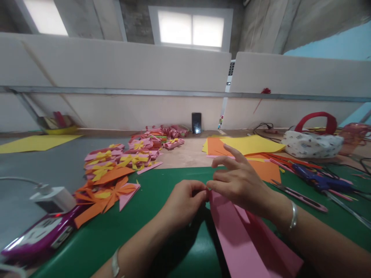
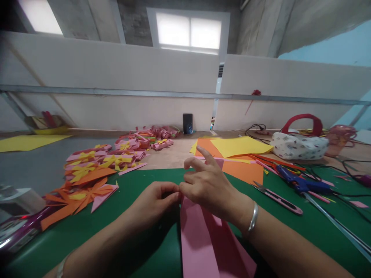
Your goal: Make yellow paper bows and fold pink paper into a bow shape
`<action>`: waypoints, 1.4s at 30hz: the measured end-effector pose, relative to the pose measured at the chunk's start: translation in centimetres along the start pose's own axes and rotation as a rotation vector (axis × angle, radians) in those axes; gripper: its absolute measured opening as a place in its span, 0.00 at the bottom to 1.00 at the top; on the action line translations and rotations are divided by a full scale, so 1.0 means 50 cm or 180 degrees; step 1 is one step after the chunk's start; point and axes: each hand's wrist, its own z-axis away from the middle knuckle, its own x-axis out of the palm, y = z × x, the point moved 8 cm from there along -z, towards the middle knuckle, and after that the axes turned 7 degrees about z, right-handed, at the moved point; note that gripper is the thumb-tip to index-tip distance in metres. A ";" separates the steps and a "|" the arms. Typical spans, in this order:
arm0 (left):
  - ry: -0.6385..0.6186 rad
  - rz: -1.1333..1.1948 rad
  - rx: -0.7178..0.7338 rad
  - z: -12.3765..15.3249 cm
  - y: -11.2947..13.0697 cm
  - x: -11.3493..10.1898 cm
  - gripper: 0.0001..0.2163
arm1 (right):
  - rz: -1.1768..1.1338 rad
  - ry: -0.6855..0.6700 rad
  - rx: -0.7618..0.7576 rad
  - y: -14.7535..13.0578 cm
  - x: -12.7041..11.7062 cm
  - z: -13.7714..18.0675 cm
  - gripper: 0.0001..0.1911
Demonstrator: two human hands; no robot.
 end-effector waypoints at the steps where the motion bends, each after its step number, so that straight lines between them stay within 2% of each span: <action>1: 0.0009 0.0043 -0.0046 0.000 -0.002 0.000 0.09 | -0.0004 -0.0012 -0.0001 0.001 0.001 0.000 0.12; 5: -0.0074 0.0266 -0.0162 0.000 -0.008 0.007 0.11 | -0.0050 0.0025 -0.0016 0.002 -0.002 -0.001 0.15; 9: -0.0344 0.0372 -0.0166 0.001 -0.011 0.020 0.12 | -0.0202 -0.0027 -0.0098 -0.003 -0.001 -0.001 0.14; 14: -0.0512 -0.0064 0.0101 0.003 -0.001 0.029 0.10 | -0.0350 -0.0096 -0.0251 -0.012 0.002 0.001 0.16; 20: -0.0262 -0.0285 0.0448 0.004 0.025 0.021 0.11 | -0.0300 -0.0075 -0.0296 -0.015 0.013 0.000 0.15; 24: -0.0149 -0.0282 0.0298 0.002 0.017 0.013 0.11 | -0.0085 -0.0076 -0.0283 -0.021 0.012 -0.006 0.14; 26: -0.0141 -0.0225 0.0258 0.003 0.012 0.012 0.11 | -0.0108 -0.0219 -0.0245 -0.023 0.012 -0.010 0.12; 29: -0.0166 -0.0245 0.0189 0.003 0.006 0.014 0.09 | -0.0283 -0.0697 -0.0248 -0.029 0.026 -0.009 0.08; 32: -0.0247 -0.0170 0.0132 0.003 0.004 0.018 0.09 | -0.0299 -0.0993 -0.0259 -0.033 0.039 -0.003 0.07; 35: -0.0189 0.0158 0.0240 0.003 0.016 0.015 0.07 | -0.0157 -0.0686 -0.0162 -0.029 0.030 -0.004 0.09; 38: -0.0024 0.0511 0.0327 0.005 0.027 0.009 0.10 | -0.0141 -0.0313 -0.0050 -0.025 0.012 -0.010 0.12; 42: 0.0058 0.0560 0.0525 0.011 0.049 0.013 0.10 | -0.0259 -0.0198 -0.0174 -0.032 0.000 -0.019 0.18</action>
